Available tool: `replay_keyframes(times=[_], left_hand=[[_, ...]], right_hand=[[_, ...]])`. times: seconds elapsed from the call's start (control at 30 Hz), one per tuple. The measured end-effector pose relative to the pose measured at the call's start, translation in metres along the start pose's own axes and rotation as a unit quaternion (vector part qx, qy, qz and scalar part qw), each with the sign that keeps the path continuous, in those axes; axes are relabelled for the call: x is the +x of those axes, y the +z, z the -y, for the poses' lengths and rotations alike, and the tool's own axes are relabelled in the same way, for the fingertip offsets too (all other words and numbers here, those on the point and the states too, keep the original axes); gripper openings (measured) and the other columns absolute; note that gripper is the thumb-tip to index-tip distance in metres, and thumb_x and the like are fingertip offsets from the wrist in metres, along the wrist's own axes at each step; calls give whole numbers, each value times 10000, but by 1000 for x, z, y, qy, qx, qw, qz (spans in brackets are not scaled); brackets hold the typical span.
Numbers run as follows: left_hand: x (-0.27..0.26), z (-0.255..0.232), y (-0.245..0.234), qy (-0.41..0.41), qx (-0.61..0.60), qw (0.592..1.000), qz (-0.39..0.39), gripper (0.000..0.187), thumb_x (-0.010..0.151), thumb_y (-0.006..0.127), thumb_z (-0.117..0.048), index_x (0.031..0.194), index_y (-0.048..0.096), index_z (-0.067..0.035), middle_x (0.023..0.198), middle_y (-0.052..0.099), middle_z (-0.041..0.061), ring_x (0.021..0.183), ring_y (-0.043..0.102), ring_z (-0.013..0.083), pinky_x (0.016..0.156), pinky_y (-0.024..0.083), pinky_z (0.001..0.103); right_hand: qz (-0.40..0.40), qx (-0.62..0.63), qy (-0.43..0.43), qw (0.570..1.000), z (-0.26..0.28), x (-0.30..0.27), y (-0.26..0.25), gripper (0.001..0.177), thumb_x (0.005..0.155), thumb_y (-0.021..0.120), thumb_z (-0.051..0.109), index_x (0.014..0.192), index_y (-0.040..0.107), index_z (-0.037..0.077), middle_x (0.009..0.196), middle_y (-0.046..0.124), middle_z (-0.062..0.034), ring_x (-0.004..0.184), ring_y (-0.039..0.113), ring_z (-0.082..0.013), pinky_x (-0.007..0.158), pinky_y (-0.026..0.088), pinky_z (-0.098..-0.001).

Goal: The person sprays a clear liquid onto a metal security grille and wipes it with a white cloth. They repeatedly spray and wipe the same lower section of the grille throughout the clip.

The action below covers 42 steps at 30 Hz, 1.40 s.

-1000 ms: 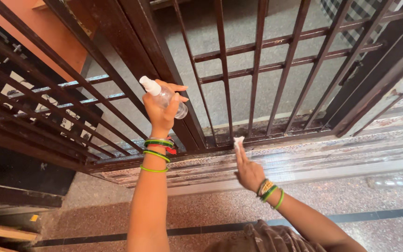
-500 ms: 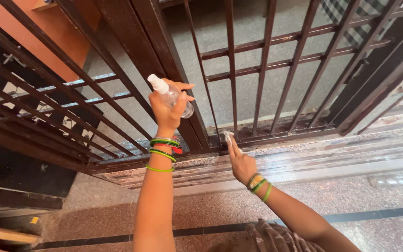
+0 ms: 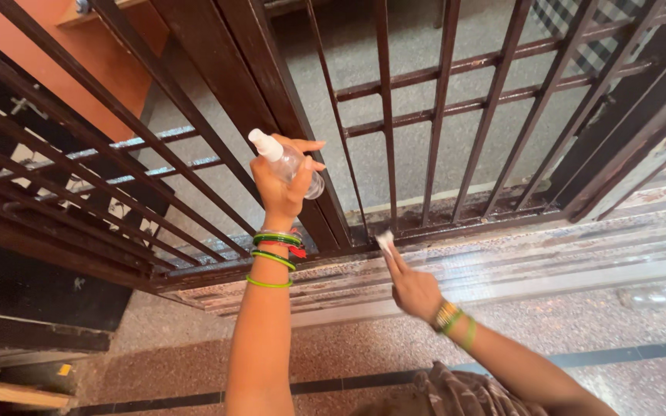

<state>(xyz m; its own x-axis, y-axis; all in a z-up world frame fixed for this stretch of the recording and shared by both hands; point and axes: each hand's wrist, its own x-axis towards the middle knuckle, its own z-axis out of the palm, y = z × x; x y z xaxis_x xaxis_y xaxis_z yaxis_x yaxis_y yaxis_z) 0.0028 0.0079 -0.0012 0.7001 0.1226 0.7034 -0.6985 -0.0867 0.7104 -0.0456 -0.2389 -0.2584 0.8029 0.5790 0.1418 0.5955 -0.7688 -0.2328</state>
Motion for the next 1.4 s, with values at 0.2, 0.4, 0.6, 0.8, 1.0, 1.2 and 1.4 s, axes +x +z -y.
replay_keyframes(times=[0.2,0.4,0.6,0.8,1.0,1.2,1.4], left_hand=[[1,2,0,20,-3,1000,0,230,913,708,-136,969,549,20,1016,743,226,833,732,195,740,646,333],[1,-1,0,19,22,1000,1,225,917,694,-144,959,543,18,1017,750,239,797,741,201,740,639,329],[1,-3,1,22,28,999,2,239,907,688,-158,958,538,22,1024,750,250,775,741,209,742,624,330],[1,-3,2,22,26,999,-5,260,917,696,-195,950,541,11,1008,749,251,802,751,217,739,636,333],[-1,2,3,31,10,999,-7,286,937,711,-211,972,543,17,966,717,239,913,764,261,762,650,361],[-1,1,1,28,21,999,-7,285,932,700,-213,983,538,16,986,739,245,848,758,254,746,639,352],[1,-4,3,30,20,999,-4,262,934,682,-186,987,531,21,984,727,243,848,756,261,737,646,351]], right_hand=[[2,52,116,992,-19,12,-29,894,834,597,142,1592,129,66,1708,181,-105,577,673,-303,477,535,-426],[-131,63,105,984,-40,64,0,893,755,591,79,1569,223,61,1654,244,-102,755,702,-393,569,560,-490],[-14,36,122,992,-25,18,-24,827,821,526,9,1581,205,64,1710,168,-86,629,702,-339,539,558,-448],[-98,29,108,989,-41,62,1,828,789,556,5,1564,267,43,1660,254,-129,750,725,-351,525,566,-467],[-4,27,138,990,-40,60,-11,810,823,551,10,1571,239,41,1688,238,-127,775,742,-353,590,585,-455],[23,-20,122,992,-41,71,-18,762,824,615,21,1528,324,10,1664,287,-153,950,740,-345,706,615,-429],[131,16,139,981,-54,103,-9,767,771,778,155,1433,420,9,1585,334,-288,1133,677,-404,928,570,-464]])
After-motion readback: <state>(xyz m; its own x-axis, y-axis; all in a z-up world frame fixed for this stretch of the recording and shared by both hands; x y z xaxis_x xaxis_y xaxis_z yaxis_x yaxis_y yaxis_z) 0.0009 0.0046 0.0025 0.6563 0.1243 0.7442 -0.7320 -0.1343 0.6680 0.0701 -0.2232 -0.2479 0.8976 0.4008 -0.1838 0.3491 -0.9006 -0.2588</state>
